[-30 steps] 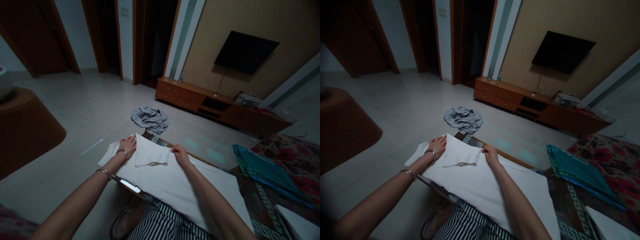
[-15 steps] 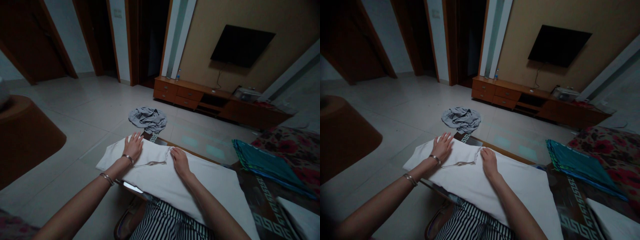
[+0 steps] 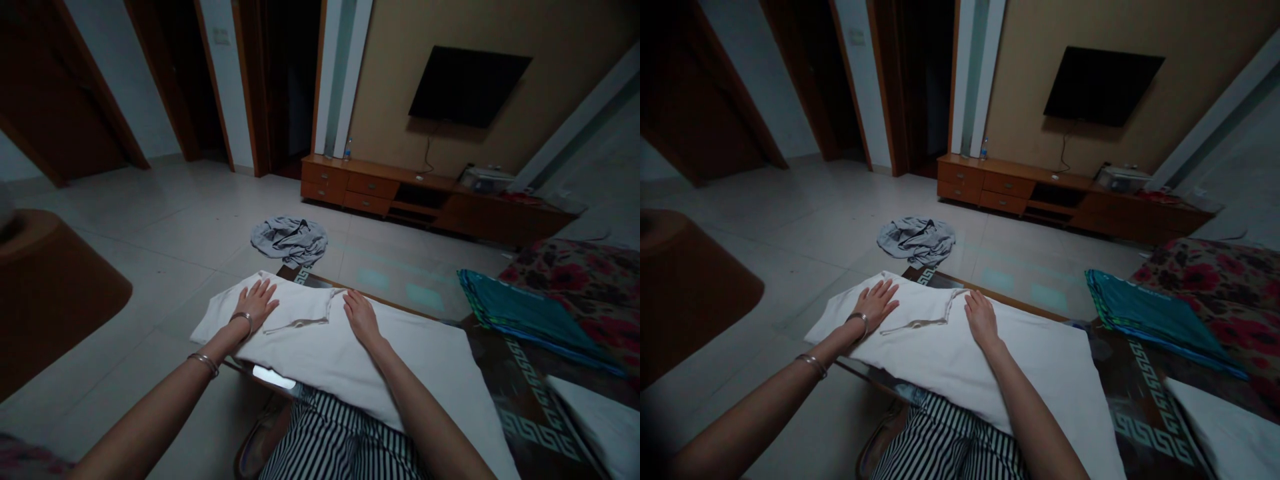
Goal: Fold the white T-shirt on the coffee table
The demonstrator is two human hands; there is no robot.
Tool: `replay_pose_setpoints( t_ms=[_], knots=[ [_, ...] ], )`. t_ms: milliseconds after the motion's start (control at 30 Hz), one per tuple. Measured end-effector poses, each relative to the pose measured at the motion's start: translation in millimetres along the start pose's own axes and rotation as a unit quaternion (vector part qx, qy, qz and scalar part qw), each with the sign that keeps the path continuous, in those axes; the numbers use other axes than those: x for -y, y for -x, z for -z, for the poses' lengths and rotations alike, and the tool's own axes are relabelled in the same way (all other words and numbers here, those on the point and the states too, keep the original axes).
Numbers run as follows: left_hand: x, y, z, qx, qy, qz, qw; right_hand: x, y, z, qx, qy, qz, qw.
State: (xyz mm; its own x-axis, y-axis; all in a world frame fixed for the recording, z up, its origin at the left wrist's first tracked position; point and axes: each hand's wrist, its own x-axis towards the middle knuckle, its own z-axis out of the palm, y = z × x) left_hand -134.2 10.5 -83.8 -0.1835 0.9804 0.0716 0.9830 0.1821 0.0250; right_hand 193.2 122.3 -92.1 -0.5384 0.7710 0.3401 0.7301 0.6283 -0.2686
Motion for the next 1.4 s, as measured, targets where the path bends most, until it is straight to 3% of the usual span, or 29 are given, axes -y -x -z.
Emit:
replay_pose_setpoints(
  t_ms=[167,333,500,600,700,767,833,900,1000,1200,1400],
  knots=[
    [6.5,0.9,0.4,-0.019,0.024,-0.006,1.000,-28.8,26.8,13.8,-0.013,0.002,0.010,1.000],
    [41.8,14.9,11.8,-0.038,0.016,0.046,0.998,-90.9,80.1,41.7,-0.021,0.038,-0.027,0.999],
    [83.5,44.8,38.6,-0.048,-0.019,0.190,0.980,-167.8,153.3,83.7,-0.034,0.105,-0.083,0.990],
    [90.6,62.6,54.9,-0.044,-0.022,0.296,0.954,-190.4,207.9,112.8,-0.044,0.176,-0.165,0.969],
    [83.2,79.2,62.4,0.022,0.010,0.342,0.939,-176.2,264.3,136.0,-0.070,0.250,-0.270,0.927],
    [73.4,89.4,61.6,0.065,0.023,0.329,0.942,-148.6,293.5,144.5,-0.081,0.286,-0.330,0.896],
    [62.5,97.6,58.2,0.068,0.005,0.307,0.949,-115.7,309.1,147.8,-0.087,0.306,-0.381,0.868],
    [53.2,102.6,55.0,0.044,-0.020,0.288,0.956,-87.2,310.4,149.0,-0.091,0.310,-0.416,0.850],
    [45.8,104.1,54.0,0.024,-0.029,0.263,0.964,-65.0,298.2,152.8,-0.075,0.290,-0.437,0.848],
    [54.0,96.9,56.2,0.051,-0.046,0.245,0.967,-66.3,286.9,160.2,-0.072,0.253,-0.484,0.835],
    [76.1,91.7,53.9,0.081,-0.061,0.296,0.950,-70.5,287.3,169.4,-0.012,0.236,-0.487,0.841]
  ],
)
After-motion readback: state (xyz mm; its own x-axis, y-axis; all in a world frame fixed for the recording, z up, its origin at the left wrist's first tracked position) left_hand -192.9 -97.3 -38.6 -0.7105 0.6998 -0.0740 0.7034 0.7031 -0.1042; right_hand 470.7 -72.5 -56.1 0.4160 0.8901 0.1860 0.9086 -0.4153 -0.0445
